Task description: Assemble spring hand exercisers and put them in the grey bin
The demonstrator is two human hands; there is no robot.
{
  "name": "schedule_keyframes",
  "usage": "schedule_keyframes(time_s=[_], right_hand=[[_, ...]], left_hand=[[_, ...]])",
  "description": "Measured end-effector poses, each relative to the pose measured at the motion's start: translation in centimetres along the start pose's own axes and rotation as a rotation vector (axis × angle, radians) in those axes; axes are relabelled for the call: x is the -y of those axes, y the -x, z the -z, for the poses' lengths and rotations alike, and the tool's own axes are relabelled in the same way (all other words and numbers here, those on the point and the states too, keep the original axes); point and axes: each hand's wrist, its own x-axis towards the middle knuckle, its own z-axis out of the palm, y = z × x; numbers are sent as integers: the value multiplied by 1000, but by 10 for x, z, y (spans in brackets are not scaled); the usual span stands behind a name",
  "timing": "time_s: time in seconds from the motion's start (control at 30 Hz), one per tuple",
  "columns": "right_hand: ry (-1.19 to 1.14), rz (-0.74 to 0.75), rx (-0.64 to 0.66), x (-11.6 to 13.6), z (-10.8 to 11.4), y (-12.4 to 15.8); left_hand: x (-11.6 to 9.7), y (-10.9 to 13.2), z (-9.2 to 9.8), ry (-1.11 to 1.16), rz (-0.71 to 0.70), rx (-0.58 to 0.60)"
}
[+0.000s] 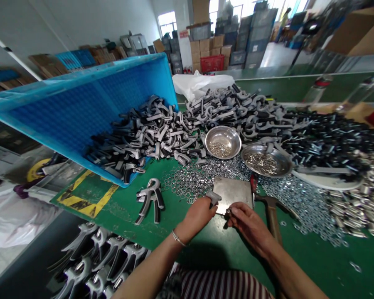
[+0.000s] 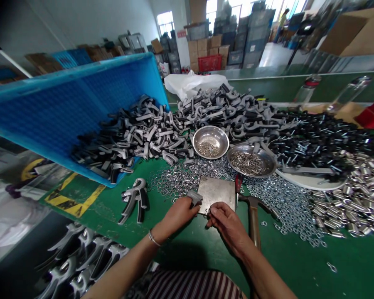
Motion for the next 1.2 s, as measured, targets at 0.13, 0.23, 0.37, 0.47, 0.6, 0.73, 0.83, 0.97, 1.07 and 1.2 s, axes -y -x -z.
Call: schedule_keyframes(time_s=[0.13, 0.23, 0.37, 0.47, 0.6, 0.73, 0.83, 0.97, 1.07, 1.2], right_hand=[[75, 36, 7, 7, -3, 6], [191, 52, 41, 14, -8, 13], [184, 37, 82, 18, -15, 16], [68, 13, 64, 16, -15, 14], [-26, -34, 66, 14, -8, 11], [89, -32, 47, 23, -4, 16], [225, -35, 76, 32, -6, 21], [181, -45, 103, 35, -10, 19], [118, -77, 91, 34, -11, 17], [163, -46, 84, 35, -11, 18]], left_hand=[[-6, 13, 5, 262, 10, 17], [-12, 26, 4, 667, 28, 85], [-19, 39, 0, 832, 26, 104], [-20, 42, -2, 878, -10, 150], [-17, 44, -7, 827, -55, 268], [-16, 42, -12, 777, 14, 155], [-17, 41, -13, 777, 33, 95], [-17, 41, -14, 821, -12, 142], [-15, 42, -18, 853, -8, 173], [-14, 42, -22, 878, 76, 71]])
